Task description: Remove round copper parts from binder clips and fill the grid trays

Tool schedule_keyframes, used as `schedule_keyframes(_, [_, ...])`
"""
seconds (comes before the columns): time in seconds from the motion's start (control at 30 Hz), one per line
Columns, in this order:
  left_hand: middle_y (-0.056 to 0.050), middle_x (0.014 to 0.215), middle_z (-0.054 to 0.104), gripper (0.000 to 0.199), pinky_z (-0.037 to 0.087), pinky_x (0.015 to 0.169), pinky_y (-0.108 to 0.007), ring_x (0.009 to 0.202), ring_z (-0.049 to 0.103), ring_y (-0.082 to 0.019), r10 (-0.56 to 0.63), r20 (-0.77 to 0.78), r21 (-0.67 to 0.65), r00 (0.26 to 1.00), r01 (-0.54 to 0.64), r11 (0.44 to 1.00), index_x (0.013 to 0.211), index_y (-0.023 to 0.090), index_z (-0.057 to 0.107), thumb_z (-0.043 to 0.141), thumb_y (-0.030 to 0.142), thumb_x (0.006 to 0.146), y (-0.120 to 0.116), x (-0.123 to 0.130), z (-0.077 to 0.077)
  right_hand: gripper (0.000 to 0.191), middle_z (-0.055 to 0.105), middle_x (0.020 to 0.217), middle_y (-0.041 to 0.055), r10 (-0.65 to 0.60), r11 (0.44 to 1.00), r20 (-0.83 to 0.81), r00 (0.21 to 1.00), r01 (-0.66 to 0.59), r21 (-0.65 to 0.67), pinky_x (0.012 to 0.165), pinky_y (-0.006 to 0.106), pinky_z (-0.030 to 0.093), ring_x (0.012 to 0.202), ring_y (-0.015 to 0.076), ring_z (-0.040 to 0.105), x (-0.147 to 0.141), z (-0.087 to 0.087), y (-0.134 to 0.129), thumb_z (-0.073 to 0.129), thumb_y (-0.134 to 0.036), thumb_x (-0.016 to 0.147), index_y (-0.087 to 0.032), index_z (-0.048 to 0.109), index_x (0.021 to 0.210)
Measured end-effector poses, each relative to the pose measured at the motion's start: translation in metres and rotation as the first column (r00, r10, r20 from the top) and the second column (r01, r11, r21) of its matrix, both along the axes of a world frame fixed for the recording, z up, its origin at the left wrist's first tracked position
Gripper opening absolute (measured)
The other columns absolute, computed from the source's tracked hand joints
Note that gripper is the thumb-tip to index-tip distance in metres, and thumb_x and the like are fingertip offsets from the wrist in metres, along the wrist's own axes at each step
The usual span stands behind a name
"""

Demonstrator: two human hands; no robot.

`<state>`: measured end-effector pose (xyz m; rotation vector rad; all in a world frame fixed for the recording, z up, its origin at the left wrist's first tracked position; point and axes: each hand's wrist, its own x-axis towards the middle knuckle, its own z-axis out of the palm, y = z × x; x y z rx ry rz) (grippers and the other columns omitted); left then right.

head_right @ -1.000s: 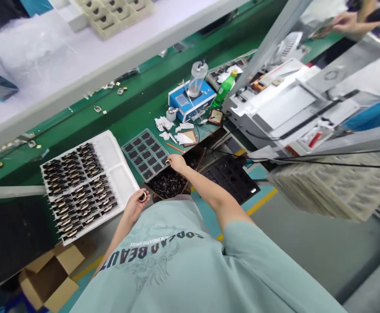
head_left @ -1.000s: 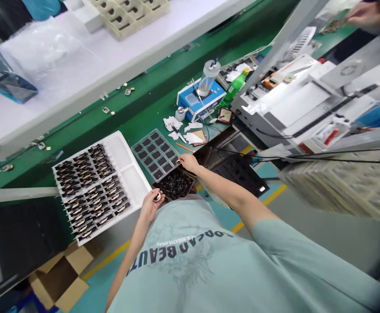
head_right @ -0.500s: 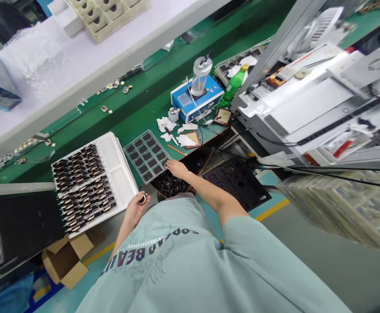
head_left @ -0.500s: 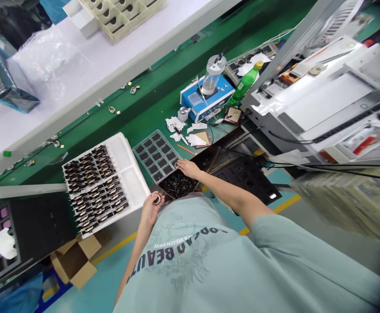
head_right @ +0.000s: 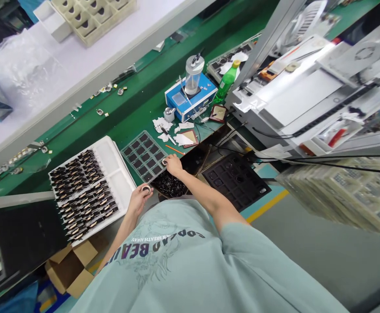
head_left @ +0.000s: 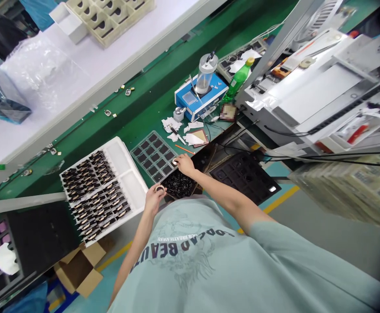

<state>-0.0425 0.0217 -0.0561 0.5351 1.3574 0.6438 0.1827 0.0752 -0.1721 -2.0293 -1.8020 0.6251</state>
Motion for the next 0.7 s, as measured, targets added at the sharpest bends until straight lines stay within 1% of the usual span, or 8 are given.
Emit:
schedule_keyframes(0.1, [-0.003,0.098,0.07,0.037,0.05,0.084,-0.028,0.09,0.068,-0.015,-0.046,0.012,0.049,0.999,0.045,0.998,0.106,0.021,0.064,0.075,0.015,0.071,0.022,0.015,-0.005,0.029,0.07,0.11,0.0107,-0.192,0.979,-0.328,0.925,0.202,-0.006,0.094,0.037,0.051,0.101,0.0228,0.063,-0.021,0.015,-0.024,0.055,-0.023,0.093,-0.018,0.07,0.118])
schedule_keyframes(0.2, [-0.002,0.1,0.071,0.031,0.046,0.077,-0.024,0.09,0.066,-0.014,-0.03,0.056,0.048,0.998,0.028,0.998,0.101,0.022,0.065,0.075,0.025,0.072,0.038,0.033,-0.012,0.031,0.073,0.101,0.006,-0.223,0.967,-0.713,0.665,0.245,-0.074,0.08,0.032,0.056,0.086,0.0179,0.068,-0.049,0.03,-0.05,0.058,-0.036,0.092,-0.02,0.066,0.118])
schedule_keyframes(0.3, [-0.002,0.09,0.071,0.025,0.046,0.074,-0.023,0.08,0.064,-0.012,0.005,0.128,0.038,0.992,-0.01,0.999,0.092,0.02,0.063,0.075,0.023,0.07,0.042,0.046,-0.019,0.032,0.073,0.092,0.0054,-0.249,0.959,-0.826,0.506,0.249,-0.137,0.069,0.03,0.057,0.076,0.0171,0.069,-0.062,0.043,-0.061,0.06,-0.039,0.089,-0.019,0.067,0.112])
schedule_keyframes(0.37, [-0.001,0.082,0.069,0.026,0.047,0.075,-0.025,0.075,0.064,-0.012,0.023,0.135,0.036,0.991,-0.028,0.999,0.088,0.019,0.062,0.076,0.019,0.066,0.04,0.048,-0.021,0.032,0.074,0.093,0.0067,-0.282,0.949,-0.77,0.573,0.286,-0.134,0.071,0.03,0.057,0.076,0.0175,0.069,-0.058,0.053,-0.061,0.059,-0.036,0.089,-0.017,0.067,0.114])
schedule_keyframes(0.43, [0.0,0.079,0.069,0.029,0.049,0.077,-0.026,0.073,0.064,-0.012,0.052,0.131,0.029,0.99,-0.056,0.998,0.088,0.018,0.063,0.077,0.016,0.062,0.039,0.046,-0.023,0.038,0.073,0.107,0.0092,-0.227,0.966,-0.619,0.752,0.253,-0.047,0.079,0.032,0.057,0.084,0.0183,0.07,-0.051,0.064,-0.059,0.059,-0.031,0.09,-0.019,0.065,0.125])
schedule_keyframes(0.53, [-0.001,0.079,0.071,0.035,0.049,0.08,-0.03,0.075,0.066,-0.015,0.095,0.143,0.004,0.985,-0.096,0.995,0.093,0.018,0.066,0.078,0.016,0.059,0.038,0.042,-0.024,0.042,0.064,0.134,0.0108,0.053,0.996,-0.245,0.968,-0.034,0.081,0.094,0.036,0.052,0.108,0.0238,0.066,-0.046,0.079,-0.058,0.059,-0.026,0.091,-0.024,0.063,0.133])
schedule_keyframes(0.6, [-0.003,0.081,0.073,0.033,0.048,0.081,-0.031,0.081,0.068,-0.018,0.063,0.118,-0.003,0.991,-0.063,0.998,0.092,0.018,0.07,0.08,0.021,0.06,0.039,0.04,-0.025,0.035,0.063,0.136,0.0116,0.21,0.977,-0.029,0.977,-0.208,0.051,0.098,0.038,0.05,0.117,0.0267,0.062,-0.046,0.085,-0.057,0.053,-0.024,0.096,-0.023,0.066,0.129])
schedule_keyframes(0.7, [-0.006,0.09,0.075,0.025,0.044,0.084,-0.032,0.095,0.067,-0.022,0.006,0.088,-0.014,0.996,-0.005,1.0,0.086,0.019,0.073,0.08,0.029,0.065,0.043,0.038,-0.027,0.034,0.069,0.123,0.0138,0.314,0.95,0.136,0.94,-0.311,-0.039,0.095,0.034,0.049,0.11,0.0254,0.064,-0.045,0.083,-0.046,0.041,-0.022,0.102,-0.019,0.069,0.122])
